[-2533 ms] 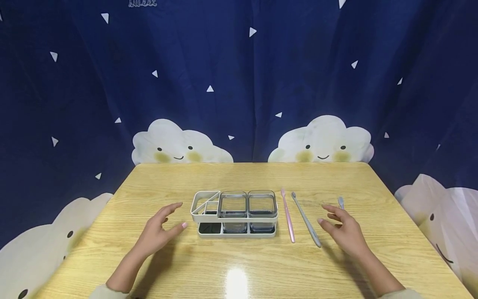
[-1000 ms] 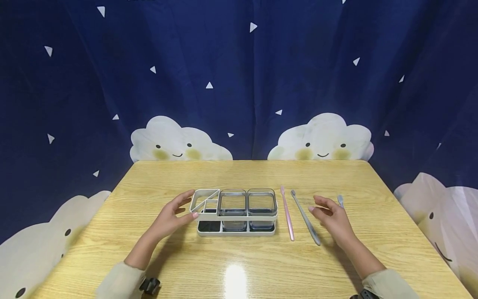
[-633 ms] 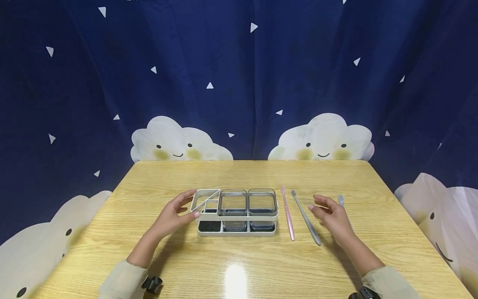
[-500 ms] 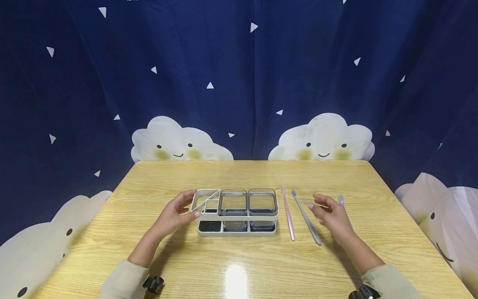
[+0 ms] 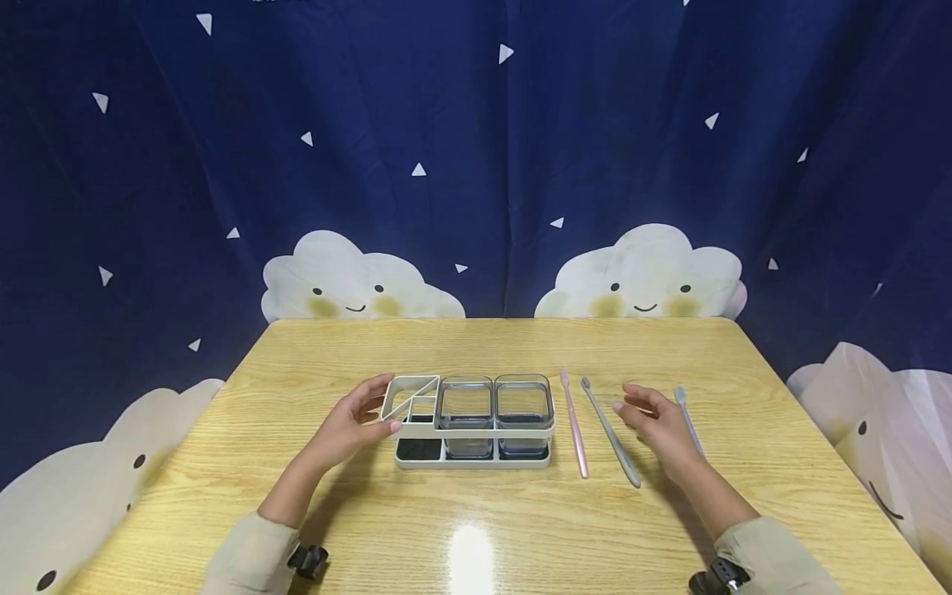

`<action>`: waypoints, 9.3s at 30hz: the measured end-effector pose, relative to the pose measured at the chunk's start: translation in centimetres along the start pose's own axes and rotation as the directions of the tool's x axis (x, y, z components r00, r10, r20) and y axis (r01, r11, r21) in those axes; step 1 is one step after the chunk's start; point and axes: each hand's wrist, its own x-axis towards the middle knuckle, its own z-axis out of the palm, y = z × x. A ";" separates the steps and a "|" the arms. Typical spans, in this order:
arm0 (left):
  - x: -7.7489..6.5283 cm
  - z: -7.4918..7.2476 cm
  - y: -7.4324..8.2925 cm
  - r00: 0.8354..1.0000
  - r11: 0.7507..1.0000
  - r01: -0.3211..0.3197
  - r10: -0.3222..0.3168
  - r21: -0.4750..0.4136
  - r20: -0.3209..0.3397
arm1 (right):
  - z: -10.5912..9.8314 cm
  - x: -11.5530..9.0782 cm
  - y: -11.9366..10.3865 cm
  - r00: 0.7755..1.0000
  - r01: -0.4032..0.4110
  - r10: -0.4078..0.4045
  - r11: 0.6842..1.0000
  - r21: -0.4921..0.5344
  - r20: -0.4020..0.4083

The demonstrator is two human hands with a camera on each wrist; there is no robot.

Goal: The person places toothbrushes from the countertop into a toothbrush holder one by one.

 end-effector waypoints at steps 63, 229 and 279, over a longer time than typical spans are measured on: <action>0.4 0.2 -1.2 0.998 0.995 -0.063 0.063 -0.072 -0.012 | 3.3 2.8 1.1 0.991 -0.127 0.121 0.977 -0.173 -0.049; 0.4 0.0 -0.9 0.999 0.994 -0.008 0.013 -0.111 0.042 | 1.9 -0.6 -6.6 1.000 0.020 -0.020 0.937 0.349 -0.006; 0.7 0.1 -1.2 1.000 0.994 -0.019 0.021 -0.112 0.014 | 4.3 -0.5 -13.1 0.976 0.206 -0.215 0.875 0.439 -0.030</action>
